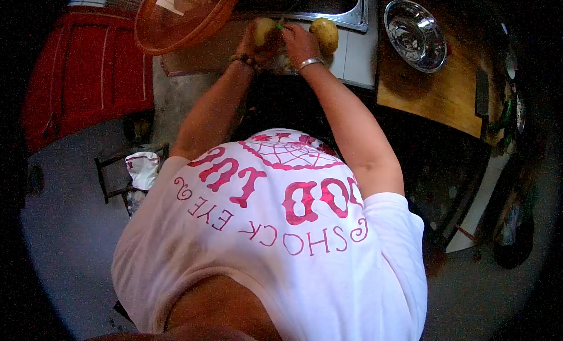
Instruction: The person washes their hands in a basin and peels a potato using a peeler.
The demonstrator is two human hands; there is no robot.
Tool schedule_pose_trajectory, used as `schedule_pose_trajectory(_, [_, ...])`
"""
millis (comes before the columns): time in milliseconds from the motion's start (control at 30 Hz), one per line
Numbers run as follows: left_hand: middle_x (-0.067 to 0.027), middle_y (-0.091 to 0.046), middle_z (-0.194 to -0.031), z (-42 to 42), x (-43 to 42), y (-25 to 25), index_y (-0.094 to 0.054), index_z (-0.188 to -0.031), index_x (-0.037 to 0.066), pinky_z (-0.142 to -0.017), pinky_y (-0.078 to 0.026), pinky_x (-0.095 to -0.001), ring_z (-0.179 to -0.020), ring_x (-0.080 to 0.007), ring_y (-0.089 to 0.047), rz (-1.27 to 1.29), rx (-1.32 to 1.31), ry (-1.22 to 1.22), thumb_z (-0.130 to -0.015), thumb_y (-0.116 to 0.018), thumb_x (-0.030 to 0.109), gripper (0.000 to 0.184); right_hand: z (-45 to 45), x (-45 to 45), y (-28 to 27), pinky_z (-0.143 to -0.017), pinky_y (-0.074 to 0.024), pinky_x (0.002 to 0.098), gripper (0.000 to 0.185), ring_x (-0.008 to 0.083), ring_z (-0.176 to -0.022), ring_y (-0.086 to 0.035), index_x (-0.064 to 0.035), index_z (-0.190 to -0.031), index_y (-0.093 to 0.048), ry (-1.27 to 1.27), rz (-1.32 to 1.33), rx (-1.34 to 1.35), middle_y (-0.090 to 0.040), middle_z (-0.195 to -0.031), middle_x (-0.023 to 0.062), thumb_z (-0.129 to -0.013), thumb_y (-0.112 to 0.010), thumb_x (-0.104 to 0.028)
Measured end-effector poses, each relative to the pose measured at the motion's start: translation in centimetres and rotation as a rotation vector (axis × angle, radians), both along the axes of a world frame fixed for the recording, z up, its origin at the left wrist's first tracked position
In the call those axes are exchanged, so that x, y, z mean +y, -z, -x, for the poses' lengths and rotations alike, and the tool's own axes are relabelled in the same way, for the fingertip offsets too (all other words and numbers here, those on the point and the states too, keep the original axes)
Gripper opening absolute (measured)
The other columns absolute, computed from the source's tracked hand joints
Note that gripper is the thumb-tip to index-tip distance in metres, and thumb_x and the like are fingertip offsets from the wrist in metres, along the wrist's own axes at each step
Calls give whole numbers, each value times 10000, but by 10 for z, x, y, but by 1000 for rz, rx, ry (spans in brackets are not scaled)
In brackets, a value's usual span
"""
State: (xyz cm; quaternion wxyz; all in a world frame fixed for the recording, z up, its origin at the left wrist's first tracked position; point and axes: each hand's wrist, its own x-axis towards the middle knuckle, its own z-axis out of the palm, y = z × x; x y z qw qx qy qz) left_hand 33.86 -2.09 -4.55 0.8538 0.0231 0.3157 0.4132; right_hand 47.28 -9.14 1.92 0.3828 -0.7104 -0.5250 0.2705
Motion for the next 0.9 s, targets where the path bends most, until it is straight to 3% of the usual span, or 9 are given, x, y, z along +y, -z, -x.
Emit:
schedule_pose_trajectory(100, [-147,-523,-1047,-6,-6,-6,-435,-1149,53,-762,-509,-404,-915,-284,-557,-35,62,0,-818,-574,447,533,6,2,2,-704,-469,407,303,348,-811,-598,-86,-1022,-613,55,-44,-82,-628,-878,176,-846,-510,-311])
schedule_pose_trajectory(300, [-140,-549,-1016,-14,0,-8,-457,-1147,38,-756,-504,-386,-880,-256,-573,31,207,-48,-837,-484,533,584,31,-14,5,-735,-455,421,276,354,-859,-578,-93,-1046,-593,-88,61,-193,-610,-939,190,-863,-479,-265])
schedule_pose_trajectory(467, [-147,-561,-974,-7,15,-16,-465,-1140,41,-732,-497,-400,-828,-267,-573,-88,329,-88,-819,-497,555,608,37,-33,-5,-714,-460,408,249,347,-822,-587,-57,-1016,-589,-25,-20,-86,-609,-897,203,-859,-486,-221])
schedule_pose_trajectory(533, [-141,-561,-966,-9,12,-19,-466,-1138,43,-716,-499,-398,-813,-268,-573,-81,322,-127,-815,-512,546,600,26,-20,-7,-724,-448,467,253,390,-839,-568,-53,-989,-576,74,-40,141,-603,-871,226,-862,-485,-252])
schedule_pose_trajectory(567, [-136,-560,-958,-12,12,-18,-467,-1136,45,-700,-501,-396,-798,-269,-573,-75,307,-166,-810,-527,536,592,23,-13,-6,-651,-467,409,264,350,-741,-595,-69,-1014,-594,97,-142,42,-616,-794,202,-845,-509,-253])
schedule_pose_trajectory(667, [-122,-553,-981,-12,5,-9,-466,-1136,43,-691,-504,-391,-846,-263,-566,6,116,-112,-812,-545,507,572,15,-2,-1,-666,-466,410,266,351,-762,-595,-73,-1019,-594,94,-98,-36,-618,-811,202,-845,-507,-256])
schedule_pose_trajectory(800, [-114,-550,-1002,-18,-1,-2,-466,-1141,46,-694,-504,-383,-866,-256,-563,-29,175,-85,-811,-543,510,574,16,5,8,-693,-465,420,261,355,-797,-592,-79,-1025,-590,83,-169,-102,-621,-846,193,-851,-496,-249])
schedule_pose_trajectory(867, [-141,-519,-1171,-22,0,1,-460,-1211,87,-913,-422,-446,-1057,-302,-500,-16,280,6,-818,-447,600,647,19,1,3,-754,-452,464,259,369,-880,-566,-62,-1029,-570,23,-34,-168,-589,-995,195,-863,-480,-240])
schedule_pose_trajectory(900, [-141,-519,-1171,-19,-1,-2,-460,-1211,87,-913,-422,-446,-1057,-302,-500,-17,278,3,-818,-447,600,647,26,-4,-1,-754,-452,464,259,369,-880,-566,-62,-1029,-570,20,-36,-170,-589,-995,195,-863,-480,-240])
